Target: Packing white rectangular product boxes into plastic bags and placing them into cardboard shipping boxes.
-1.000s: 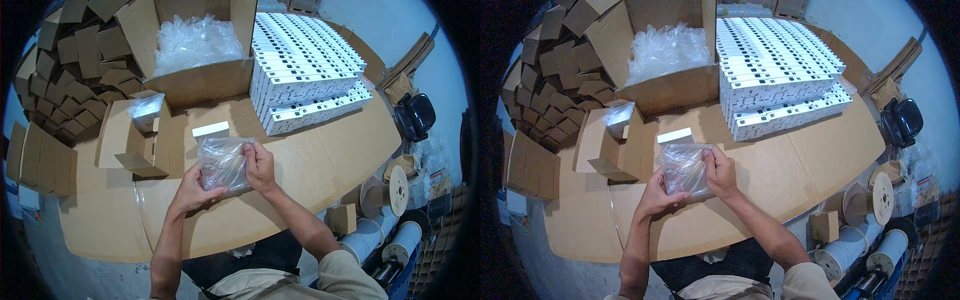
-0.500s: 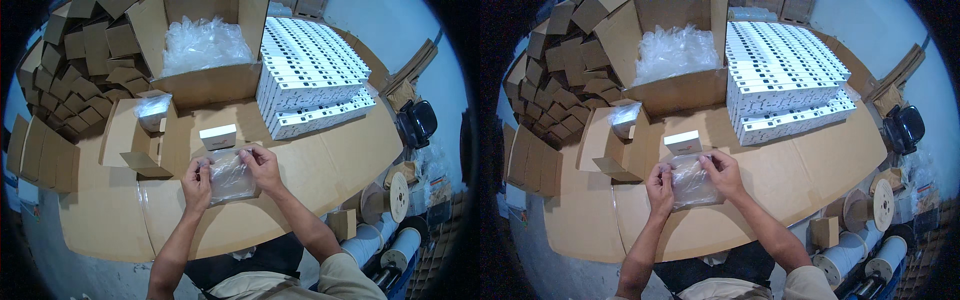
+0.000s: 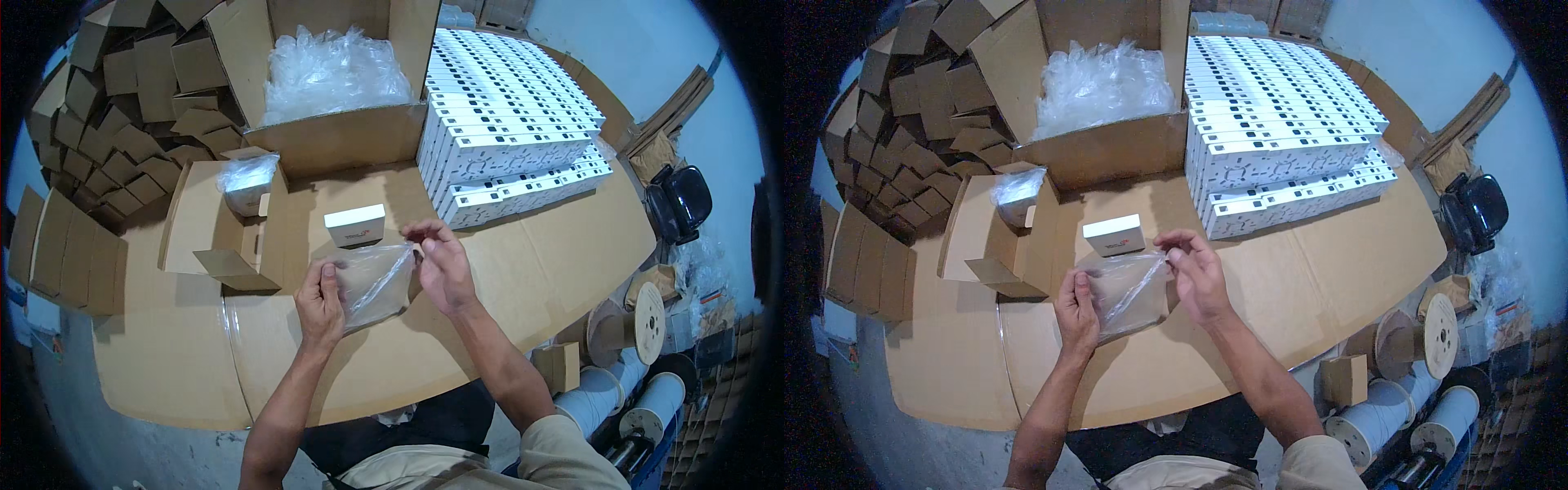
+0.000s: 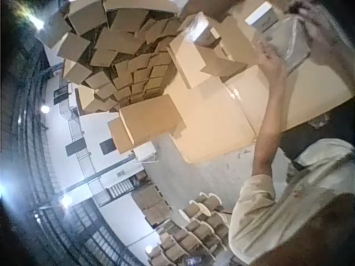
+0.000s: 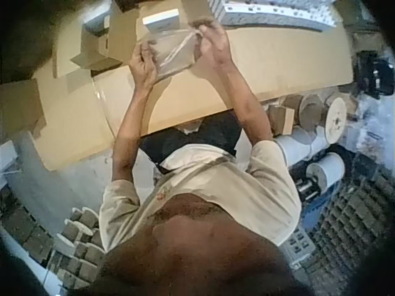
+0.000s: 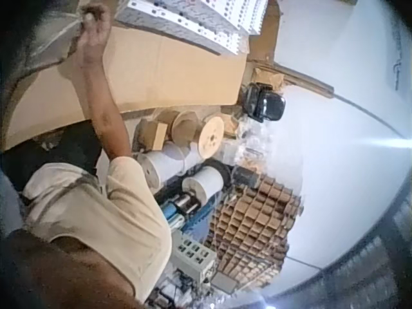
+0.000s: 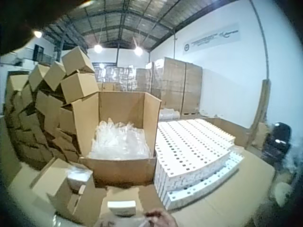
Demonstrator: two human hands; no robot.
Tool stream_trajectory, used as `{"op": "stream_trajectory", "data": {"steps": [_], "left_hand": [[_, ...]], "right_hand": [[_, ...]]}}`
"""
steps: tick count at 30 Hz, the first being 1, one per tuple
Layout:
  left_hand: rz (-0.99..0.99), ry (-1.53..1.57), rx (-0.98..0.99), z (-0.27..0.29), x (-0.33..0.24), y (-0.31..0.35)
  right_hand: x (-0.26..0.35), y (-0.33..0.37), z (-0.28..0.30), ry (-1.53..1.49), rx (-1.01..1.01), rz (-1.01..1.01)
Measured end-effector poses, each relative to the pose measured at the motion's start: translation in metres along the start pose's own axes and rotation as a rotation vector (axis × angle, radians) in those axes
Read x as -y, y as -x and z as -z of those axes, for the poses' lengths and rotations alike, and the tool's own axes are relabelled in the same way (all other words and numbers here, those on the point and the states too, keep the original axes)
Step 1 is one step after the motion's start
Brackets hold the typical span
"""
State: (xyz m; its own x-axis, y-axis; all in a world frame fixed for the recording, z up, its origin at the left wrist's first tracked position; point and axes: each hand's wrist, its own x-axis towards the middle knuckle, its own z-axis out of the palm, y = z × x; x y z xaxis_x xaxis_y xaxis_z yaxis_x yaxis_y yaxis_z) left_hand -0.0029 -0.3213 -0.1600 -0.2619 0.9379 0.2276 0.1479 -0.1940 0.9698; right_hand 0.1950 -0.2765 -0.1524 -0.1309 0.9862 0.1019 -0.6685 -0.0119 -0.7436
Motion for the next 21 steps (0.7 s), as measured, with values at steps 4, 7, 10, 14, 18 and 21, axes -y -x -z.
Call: {"op": "stream_trajectory", "data": {"steps": [4,7,10,14,18,21], "left_hand": [[-0.041,-0.038,0.016,0.001,-0.004,-0.001],[-0.05,-0.054,0.024,0.001,-0.002,0.0],[-0.03,-0.042,0.035,0.001,0.002,-0.001],[0.006,-0.078,0.018,0.001,-0.002,-0.002],[0.033,-0.124,0.006,0.003,-0.004,-0.005],[0.03,-0.134,0.004,0.004,-0.002,-0.006]], "right_hand": [[0.015,0.005,-0.018,0.92,0.076,0.356],[0.014,0.005,-0.021,0.987,0.07,0.346],[0.008,0.002,-0.009,0.944,0.086,0.374],[0.014,0.004,-0.013,0.979,0.083,0.401],[0.021,0.005,-0.016,1.108,0.192,0.483],[0.024,0.006,-0.018,1.156,0.246,0.51]]}}
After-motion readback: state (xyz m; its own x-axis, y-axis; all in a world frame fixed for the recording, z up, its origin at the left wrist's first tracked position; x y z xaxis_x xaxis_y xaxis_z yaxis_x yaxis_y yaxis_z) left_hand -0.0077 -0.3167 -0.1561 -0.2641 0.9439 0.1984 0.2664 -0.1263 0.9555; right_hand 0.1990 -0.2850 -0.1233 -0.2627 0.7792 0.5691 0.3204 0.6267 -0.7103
